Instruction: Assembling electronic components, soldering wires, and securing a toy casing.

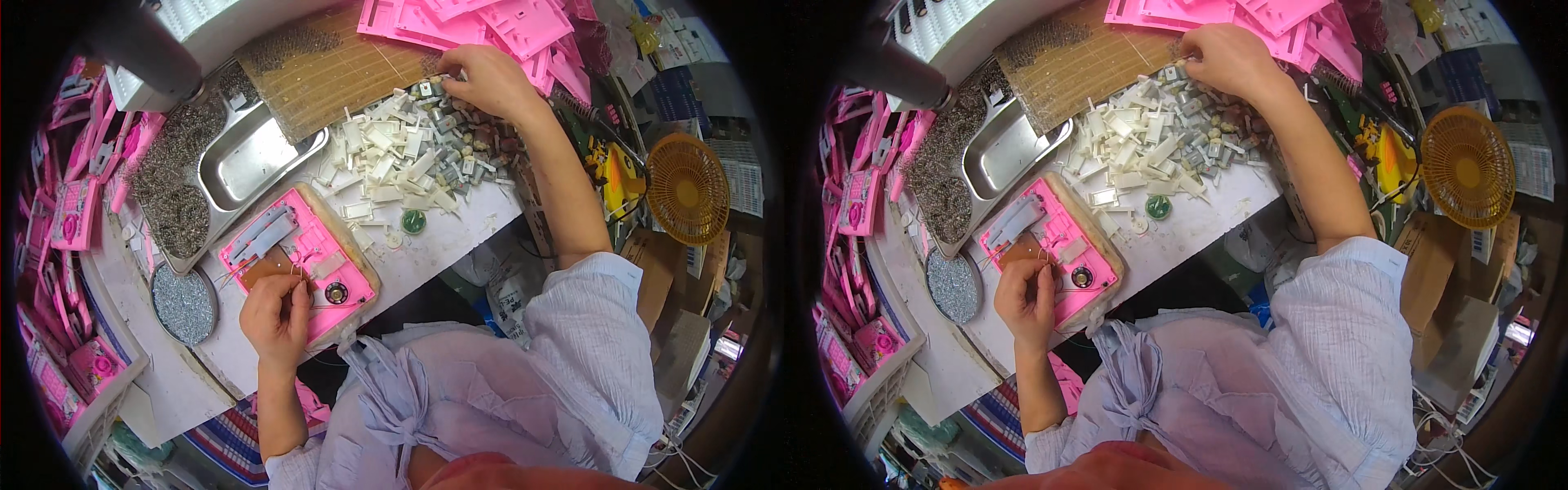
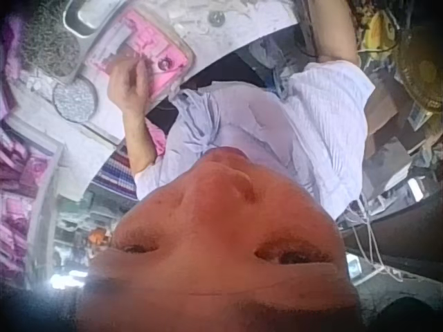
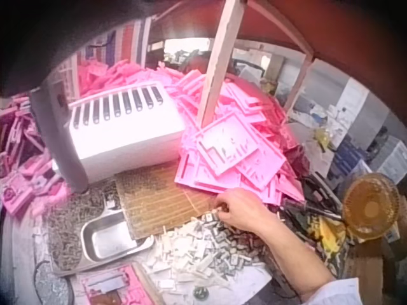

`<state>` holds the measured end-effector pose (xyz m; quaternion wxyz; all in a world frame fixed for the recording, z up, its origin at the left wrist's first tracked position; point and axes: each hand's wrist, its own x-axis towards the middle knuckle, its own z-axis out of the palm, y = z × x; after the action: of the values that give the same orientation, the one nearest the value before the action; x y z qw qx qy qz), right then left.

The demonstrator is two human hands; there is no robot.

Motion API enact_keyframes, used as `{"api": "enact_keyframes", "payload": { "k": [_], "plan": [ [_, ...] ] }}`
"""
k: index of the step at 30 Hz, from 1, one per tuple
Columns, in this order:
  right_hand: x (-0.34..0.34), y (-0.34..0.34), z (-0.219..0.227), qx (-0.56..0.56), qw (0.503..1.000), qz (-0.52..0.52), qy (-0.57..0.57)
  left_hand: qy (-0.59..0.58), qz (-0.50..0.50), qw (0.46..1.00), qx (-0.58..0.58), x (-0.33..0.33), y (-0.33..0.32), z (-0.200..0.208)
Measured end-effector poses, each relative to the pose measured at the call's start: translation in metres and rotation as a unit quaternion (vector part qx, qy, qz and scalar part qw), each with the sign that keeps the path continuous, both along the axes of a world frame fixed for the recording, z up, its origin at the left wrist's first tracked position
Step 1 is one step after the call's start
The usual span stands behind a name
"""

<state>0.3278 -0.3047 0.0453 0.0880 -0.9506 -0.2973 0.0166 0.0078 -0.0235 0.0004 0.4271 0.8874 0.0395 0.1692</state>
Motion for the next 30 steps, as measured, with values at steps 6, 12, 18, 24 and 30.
{"api": "enact_keyframes", "payload": {
  "k": [6, 12, 18, 24, 30],
  "plan": [
    [0.007, 0.006, -0.002, -0.008, 1.000, -0.005, 0.025, 0.002, 0.003, 1.000, 0.006, -0.001, 0.000, 0.001],
    [-0.001, -0.001, -0.019, 0.026, 0.999, 0.037, 0.005, -0.010, 0.007, 1.000, -0.007, 0.000, -0.001, -0.002],
    [-0.002, 0.001, -0.004, 0.051, 0.991, 0.068, 0.104, -0.014, -0.001, 1.000, 0.000, -0.001, 0.000, -0.001],
    [0.020, 0.009, 0.001, 0.005, 1.000, 0.019, 0.018, -0.036, 0.007, 0.999, 0.019, -0.006, 0.005, -0.008],
    [-0.002, -0.001, -0.007, 0.066, 0.997, 0.024, 0.042, -0.056, -0.001, 0.998, -0.005, 0.000, 0.007, -0.009]
  ]
}}
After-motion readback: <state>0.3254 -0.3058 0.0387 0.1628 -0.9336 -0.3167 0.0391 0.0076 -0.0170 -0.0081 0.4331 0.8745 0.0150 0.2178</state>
